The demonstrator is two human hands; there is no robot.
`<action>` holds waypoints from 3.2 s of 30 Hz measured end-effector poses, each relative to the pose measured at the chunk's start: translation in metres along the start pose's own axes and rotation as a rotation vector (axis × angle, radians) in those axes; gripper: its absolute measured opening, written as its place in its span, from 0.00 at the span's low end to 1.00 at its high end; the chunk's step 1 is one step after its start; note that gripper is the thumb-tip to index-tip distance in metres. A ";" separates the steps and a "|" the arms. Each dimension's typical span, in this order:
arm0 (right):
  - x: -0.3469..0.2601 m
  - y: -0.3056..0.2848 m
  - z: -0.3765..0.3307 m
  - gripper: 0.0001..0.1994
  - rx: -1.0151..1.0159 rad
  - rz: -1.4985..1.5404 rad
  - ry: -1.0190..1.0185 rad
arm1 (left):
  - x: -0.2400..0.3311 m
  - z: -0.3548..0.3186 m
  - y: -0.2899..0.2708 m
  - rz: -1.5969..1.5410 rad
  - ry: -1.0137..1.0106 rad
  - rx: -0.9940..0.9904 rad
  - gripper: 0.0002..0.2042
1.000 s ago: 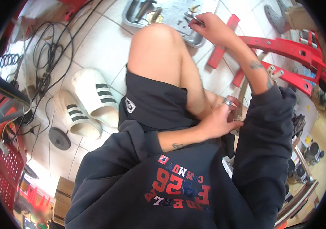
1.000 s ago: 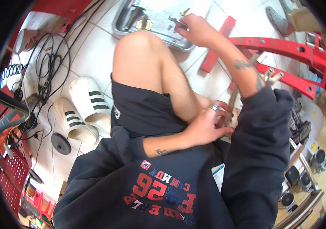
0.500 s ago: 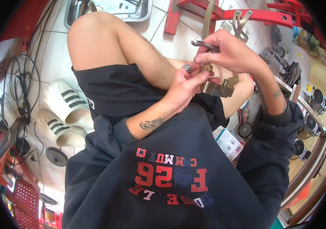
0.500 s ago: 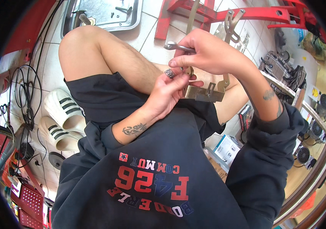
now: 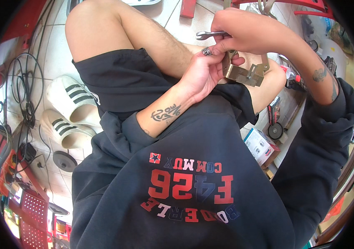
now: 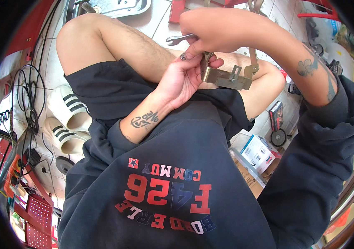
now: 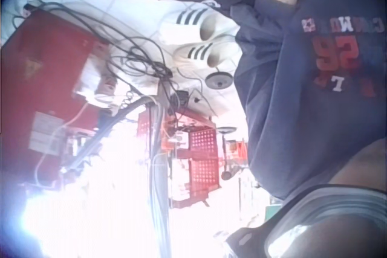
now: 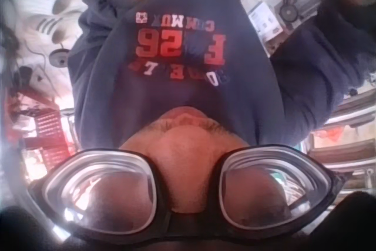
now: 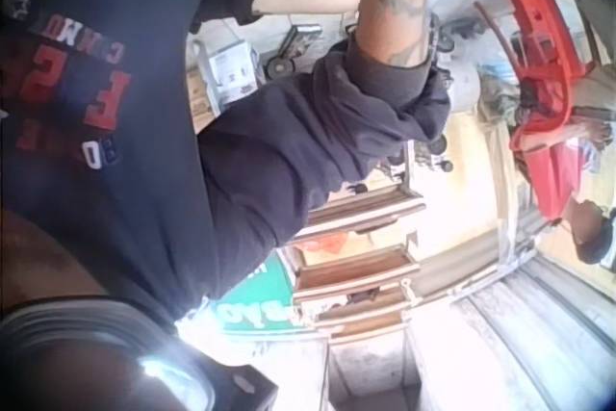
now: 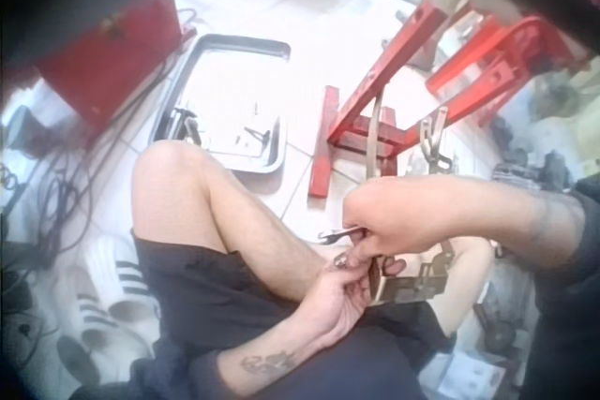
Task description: The person sits on the floor and assembles a metal bracket using a wrench and bolts. They tighten the bolts to secure the bracket to a red metal frame, then remove the bracket to inspect it and place it on a tray.
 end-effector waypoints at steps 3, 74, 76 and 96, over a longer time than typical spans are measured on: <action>-0.007 -0.001 0.001 0.14 0.219 -0.121 -0.152 | 0.003 -0.004 0.006 -0.058 -0.026 -0.063 0.19; -0.036 0.131 -0.078 0.06 0.993 0.251 0.657 | 0.000 0.001 -0.018 -0.019 -0.104 -0.062 0.25; -0.036 0.129 -0.080 0.05 0.984 0.272 0.658 | 0.000 0.000 -0.018 -0.018 -0.122 -0.065 0.25; -0.042 0.128 -0.077 0.13 0.992 0.601 0.661 | 0.003 0.007 -0.004 0.339 -0.132 0.029 0.32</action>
Point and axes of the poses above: each hand's wrist, its own z-axis towards the middle knuckle, its own y-axis out of the palm, x = y × z, the point moved 5 cm from there along z, towards the middle knuckle, and after that the axes turned 14 degrees about -z, right-handed, at the moved point
